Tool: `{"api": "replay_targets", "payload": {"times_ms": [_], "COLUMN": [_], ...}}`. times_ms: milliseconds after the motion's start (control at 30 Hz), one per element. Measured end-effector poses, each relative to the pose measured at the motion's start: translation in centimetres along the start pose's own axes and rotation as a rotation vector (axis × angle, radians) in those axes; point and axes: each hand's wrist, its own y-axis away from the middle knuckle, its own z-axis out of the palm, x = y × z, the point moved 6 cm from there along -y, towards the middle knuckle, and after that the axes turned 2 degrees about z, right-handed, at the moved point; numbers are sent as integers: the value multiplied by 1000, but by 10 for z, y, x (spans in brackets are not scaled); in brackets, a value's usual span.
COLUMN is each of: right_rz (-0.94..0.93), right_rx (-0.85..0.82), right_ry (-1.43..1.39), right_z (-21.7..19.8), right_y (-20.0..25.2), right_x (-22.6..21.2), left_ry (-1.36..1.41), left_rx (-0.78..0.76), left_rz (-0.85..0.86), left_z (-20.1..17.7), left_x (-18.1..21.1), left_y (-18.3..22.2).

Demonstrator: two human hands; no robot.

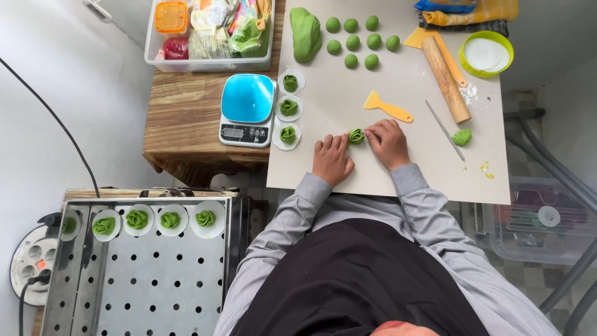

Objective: Shaping green dough into decorative rose shapes using hands and a small detailing tool

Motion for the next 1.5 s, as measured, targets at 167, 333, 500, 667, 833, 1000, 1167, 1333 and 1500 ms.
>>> {"api": "replay_targets", "payload": {"times_ms": [167,333,500,667,833,1000,1167,1333,1500], "right_rz": [23,59,71,59,73,60,58,65,61], "right_rx": [4,-22,-43,-37,-34,-28,-24,-23,-20], "right_ry": [-13,-27,-19,-18,-18,-14,-8,-25,-30], "right_z": [-3,-4,-3,-1,-2,-2,0,0,-2], "right_y": [-1,-4,-3,-1,0,0,0,0,0], "right_x": [-3,-5,-4,-4,-3,-3,1,4,2], "left_ry": [40,54,70,50,8,1,-18,-1,-105], "left_rx": [-82,-102,-27,-97,-164,-5,-35,-141,114], "left_rz": [14,5,-38,-58,-69,-66,-62,-80,-17], "left_z": [-10,3,7,7,11,23,11,5,18], "left_x": [0,-2,-2,1,2,0,2,4,5], "left_y": [-2,-1,1,2,3,4,6,4,6]}}
